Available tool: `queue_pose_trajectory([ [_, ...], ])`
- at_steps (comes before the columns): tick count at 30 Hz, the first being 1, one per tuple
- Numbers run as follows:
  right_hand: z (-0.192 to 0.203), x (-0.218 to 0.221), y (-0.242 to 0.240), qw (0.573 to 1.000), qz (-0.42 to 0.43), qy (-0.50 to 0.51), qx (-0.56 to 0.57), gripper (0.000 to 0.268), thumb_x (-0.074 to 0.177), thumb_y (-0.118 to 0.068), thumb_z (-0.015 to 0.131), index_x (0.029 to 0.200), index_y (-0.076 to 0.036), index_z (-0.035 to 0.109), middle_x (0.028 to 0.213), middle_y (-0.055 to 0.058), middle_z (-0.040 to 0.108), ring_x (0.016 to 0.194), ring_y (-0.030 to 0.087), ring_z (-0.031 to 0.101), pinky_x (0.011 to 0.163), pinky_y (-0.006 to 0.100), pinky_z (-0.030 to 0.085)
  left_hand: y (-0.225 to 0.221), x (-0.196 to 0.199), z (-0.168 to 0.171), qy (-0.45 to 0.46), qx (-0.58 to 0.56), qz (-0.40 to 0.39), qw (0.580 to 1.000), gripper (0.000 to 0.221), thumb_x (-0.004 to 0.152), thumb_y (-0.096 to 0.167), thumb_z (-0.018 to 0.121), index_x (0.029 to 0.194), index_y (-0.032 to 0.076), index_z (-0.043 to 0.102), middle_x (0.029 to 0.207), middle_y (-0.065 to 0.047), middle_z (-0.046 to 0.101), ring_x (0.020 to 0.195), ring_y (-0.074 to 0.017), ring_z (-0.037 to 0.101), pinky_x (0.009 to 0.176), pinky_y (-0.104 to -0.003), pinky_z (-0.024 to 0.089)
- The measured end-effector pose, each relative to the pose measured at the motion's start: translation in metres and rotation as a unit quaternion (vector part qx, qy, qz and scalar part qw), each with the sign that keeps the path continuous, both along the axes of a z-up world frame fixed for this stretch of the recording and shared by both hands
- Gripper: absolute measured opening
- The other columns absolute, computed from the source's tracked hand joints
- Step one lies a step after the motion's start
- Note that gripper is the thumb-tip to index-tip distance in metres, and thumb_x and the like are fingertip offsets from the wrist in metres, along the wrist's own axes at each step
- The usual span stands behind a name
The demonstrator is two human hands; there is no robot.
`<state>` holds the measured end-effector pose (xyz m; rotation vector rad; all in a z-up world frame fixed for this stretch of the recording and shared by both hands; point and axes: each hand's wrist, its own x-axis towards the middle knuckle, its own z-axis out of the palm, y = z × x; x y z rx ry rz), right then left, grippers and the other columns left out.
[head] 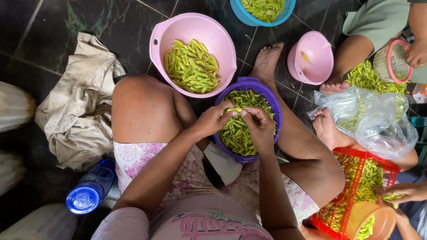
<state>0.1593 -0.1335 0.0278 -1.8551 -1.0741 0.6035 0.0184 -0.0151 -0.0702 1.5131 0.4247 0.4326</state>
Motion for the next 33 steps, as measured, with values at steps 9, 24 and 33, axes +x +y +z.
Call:
queue_pose_trajectory([
  [9,-0.021,0.016,-0.013,0.988,0.005,0.156,0.017,0.015,0.106,-0.008,0.067,0.114,0.005,0.07,0.103,0.022,0.076,0.104,0.021,0.068,0.091,0.044,0.053,0.004,-0.002,0.016,-0.005,0.008,-0.083,0.997,0.041,0.116,0.025,0.039,0.15,0.002,0.045,0.061,-0.01,0.062,0.039,-0.0125,0.042,0.045,-0.034,0.038],
  [24,-0.07,0.044,-0.051,0.823,0.006,0.567,-0.004,0.015,0.111,-0.016,0.058,0.12,-0.004,0.054,0.096,0.0,0.052,0.099,0.01,0.055,0.09,0.026,0.05,0.011,-0.008,0.01,-0.075,-0.065,-0.202,0.974,0.043,0.116,0.019,0.035,0.154,0.003,0.044,0.056,-0.003,0.057,0.038,-0.0057,0.035,0.041,-0.027,0.036],
  [33,-0.02,0.055,-0.022,0.998,0.014,-0.033,-0.05,0.038,0.114,-0.014,0.058,0.146,0.006,0.051,0.081,0.015,0.067,0.071,0.017,0.062,0.068,0.034,0.05,0.034,-0.02,0.023,0.092,0.06,0.041,0.993,0.019,0.108,0.033,0.048,0.12,0.03,0.062,0.058,-0.004,0.066,0.059,-0.0267,0.072,0.064,-0.039,0.058],
])
